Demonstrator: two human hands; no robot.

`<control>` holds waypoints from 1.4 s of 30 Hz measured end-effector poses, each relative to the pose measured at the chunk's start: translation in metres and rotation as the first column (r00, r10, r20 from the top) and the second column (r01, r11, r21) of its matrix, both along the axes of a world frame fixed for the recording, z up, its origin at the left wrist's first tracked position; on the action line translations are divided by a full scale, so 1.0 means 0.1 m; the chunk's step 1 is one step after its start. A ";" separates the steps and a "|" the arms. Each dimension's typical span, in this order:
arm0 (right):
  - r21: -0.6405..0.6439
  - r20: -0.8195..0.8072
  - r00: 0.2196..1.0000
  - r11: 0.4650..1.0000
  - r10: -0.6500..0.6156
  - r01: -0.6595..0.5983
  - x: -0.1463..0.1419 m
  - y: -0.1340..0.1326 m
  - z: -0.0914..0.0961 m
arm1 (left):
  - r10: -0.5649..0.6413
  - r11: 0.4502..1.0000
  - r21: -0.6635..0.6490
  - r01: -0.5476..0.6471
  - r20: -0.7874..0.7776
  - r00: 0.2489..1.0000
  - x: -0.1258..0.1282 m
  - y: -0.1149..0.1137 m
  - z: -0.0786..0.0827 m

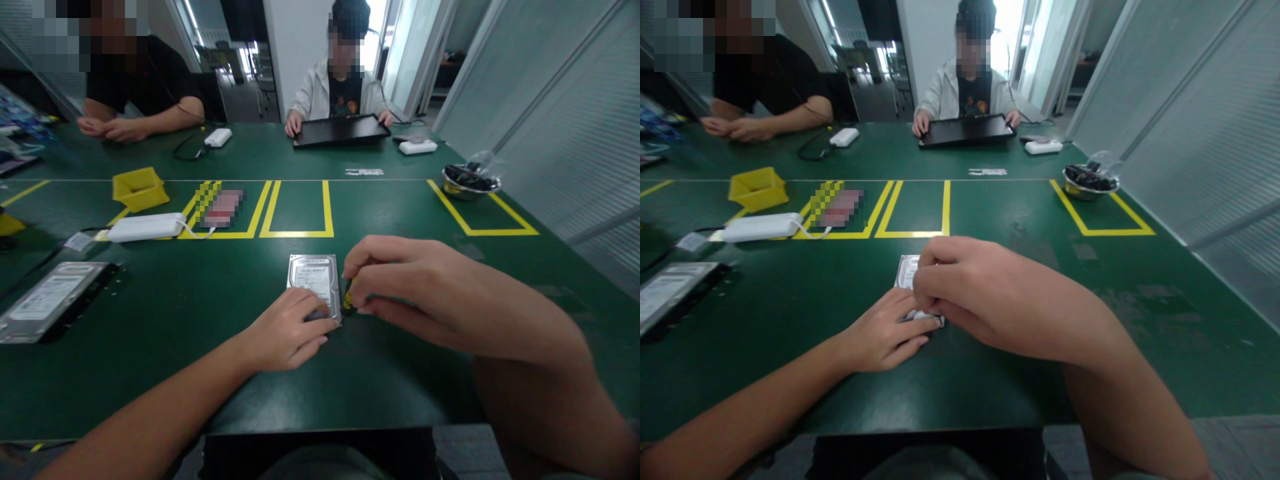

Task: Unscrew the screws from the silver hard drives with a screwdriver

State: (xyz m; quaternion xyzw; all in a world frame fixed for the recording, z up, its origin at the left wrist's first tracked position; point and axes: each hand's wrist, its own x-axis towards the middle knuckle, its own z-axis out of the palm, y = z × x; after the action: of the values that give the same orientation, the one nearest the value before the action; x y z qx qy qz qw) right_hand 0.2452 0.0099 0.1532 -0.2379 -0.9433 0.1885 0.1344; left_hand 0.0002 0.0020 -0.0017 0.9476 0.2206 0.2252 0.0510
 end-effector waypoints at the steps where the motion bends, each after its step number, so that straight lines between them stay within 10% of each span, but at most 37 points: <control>1: 0.004 -0.006 1.000 1.000 -0.005 0.005 -0.01 0.00 0.00 | 0.000 1.000 -0.004 0.000 -0.001 1.000 0.00 0.00 0.00; 42: 0.115 0.083 0.989 0.987 -0.127 0.117 0.00 -0.01 0.00 | -0.020 1.000 -0.022 0.021 0.006 1.000 0.04 -0.02 0.03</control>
State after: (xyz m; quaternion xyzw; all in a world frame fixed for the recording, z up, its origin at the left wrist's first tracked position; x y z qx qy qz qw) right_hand 0.2453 0.0090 0.1535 -0.2956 -0.9410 0.1171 0.1160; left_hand 0.0043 -0.0002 0.0010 0.9485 0.2132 0.2252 0.0645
